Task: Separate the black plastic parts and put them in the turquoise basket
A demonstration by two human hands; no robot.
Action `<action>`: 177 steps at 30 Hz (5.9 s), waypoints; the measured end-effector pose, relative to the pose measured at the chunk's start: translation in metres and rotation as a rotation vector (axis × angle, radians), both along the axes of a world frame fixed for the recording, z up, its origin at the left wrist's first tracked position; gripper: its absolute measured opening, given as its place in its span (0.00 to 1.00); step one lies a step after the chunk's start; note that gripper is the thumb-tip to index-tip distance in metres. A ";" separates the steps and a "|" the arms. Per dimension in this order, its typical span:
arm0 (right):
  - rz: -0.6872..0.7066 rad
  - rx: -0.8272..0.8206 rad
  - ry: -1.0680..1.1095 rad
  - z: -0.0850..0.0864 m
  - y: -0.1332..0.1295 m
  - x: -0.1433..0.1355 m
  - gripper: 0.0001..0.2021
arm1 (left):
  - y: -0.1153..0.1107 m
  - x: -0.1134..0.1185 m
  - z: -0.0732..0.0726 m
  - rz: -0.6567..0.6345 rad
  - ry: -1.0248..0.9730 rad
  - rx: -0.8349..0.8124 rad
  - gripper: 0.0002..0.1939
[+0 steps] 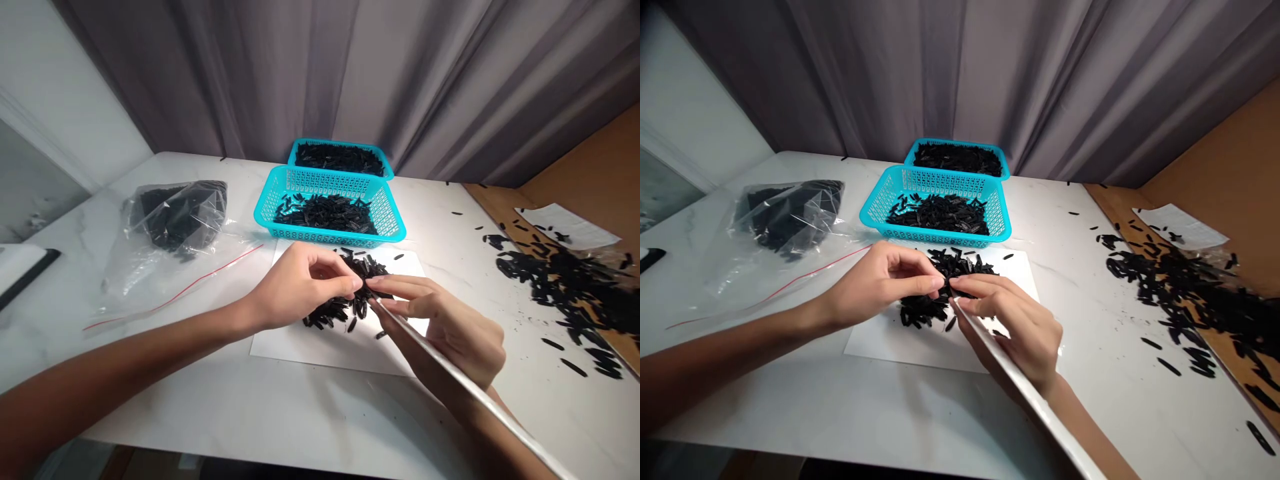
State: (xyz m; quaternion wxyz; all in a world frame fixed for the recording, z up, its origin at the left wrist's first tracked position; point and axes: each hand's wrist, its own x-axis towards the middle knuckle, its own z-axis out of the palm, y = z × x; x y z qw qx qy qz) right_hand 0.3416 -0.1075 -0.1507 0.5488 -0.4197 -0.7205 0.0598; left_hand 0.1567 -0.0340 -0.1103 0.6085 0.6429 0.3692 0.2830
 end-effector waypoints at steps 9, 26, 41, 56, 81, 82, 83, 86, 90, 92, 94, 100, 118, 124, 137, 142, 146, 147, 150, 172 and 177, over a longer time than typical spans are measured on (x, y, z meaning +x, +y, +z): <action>-0.125 0.044 0.141 -0.003 0.001 0.000 0.13 | 0.001 0.000 -0.004 0.034 -0.014 -0.007 0.05; 0.136 -0.120 0.288 0.004 -0.003 0.002 0.16 | -0.002 -0.001 0.005 -0.047 -0.101 0.055 0.08; 0.174 0.037 -0.073 0.012 -0.002 0.009 0.17 | -0.002 -0.002 -0.002 -0.114 -0.143 -0.214 0.09; 0.002 0.136 -0.001 0.003 0.005 -0.001 0.12 | -0.002 -0.006 0.008 -0.163 -0.045 -0.175 0.10; 0.001 0.125 -0.108 0.009 0.002 0.003 0.16 | -0.004 -0.007 0.016 -0.035 0.224 0.186 0.07; 0.008 0.128 -0.111 0.009 0.002 0.003 0.16 | -0.004 -0.007 0.016 -0.036 0.229 0.191 0.07; 0.013 0.130 -0.116 0.010 0.002 0.003 0.16 | -0.005 -0.007 0.017 -0.035 0.236 0.197 0.07; 0.018 0.121 -0.135 0.010 0.002 0.004 0.15 | -0.005 -0.007 0.018 -0.033 0.253 0.210 0.07; 0.028 0.104 -0.142 0.010 0.003 0.006 0.15 | -0.005 -0.007 0.019 -0.036 0.258 0.216 0.07; 0.038 0.101 -0.149 0.010 0.003 0.008 0.15 | -0.005 -0.006 0.019 -0.037 0.258 0.224 0.07; 0.043 0.107 -0.168 0.010 0.004 0.009 0.14 | -0.005 -0.006 0.019 -0.039 0.259 0.238 0.07; 0.052 0.168 -0.417 0.014 0.000 0.007 0.12 | -0.002 -0.008 0.015 -0.121 0.275 0.216 0.07; 0.111 0.038 -0.058 0.010 0.000 0.011 0.10 | 0.002 -0.011 0.017 -0.174 0.281 0.127 0.08; 0.130 0.028 -0.086 0.012 -0.001 0.012 0.12 | 0.002 -0.010 0.019 -0.152 0.253 0.123 0.07; 0.110 0.117 -0.218 0.011 0.001 0.012 0.08 | 0.005 -0.008 0.016 -0.170 0.187 0.007 0.05; 0.061 0.227 -0.333 0.004 0.002 0.010 0.09 | 0.005 -0.007 0.010 -0.212 0.154 -0.073 0.05; -0.066 0.264 -0.311 0.004 0.001 0.008 0.13 | 0.004 -0.008 0.006 -0.232 0.140 -0.117 0.05; -0.076 0.221 -0.261 0.005 0.001 0.008 0.13 | 0.004 -0.008 0.007 -0.219 0.143 -0.114 0.05; -0.054 0.077 -0.087 0.007 0.000 0.009 0.11 | 0.004 -0.007 0.009 -0.186 0.164 -0.080 0.04; -0.336 -0.061 0.232 0.015 0.009 0.016 0.08 | 0.058 -0.034 -0.010 0.387 0.822 1.006 0.12; -0.428 -0.053 0.262 0.020 0.015 0.029 0.07 | 0.062 -0.035 -0.014 0.021 1.059 0.915 0.22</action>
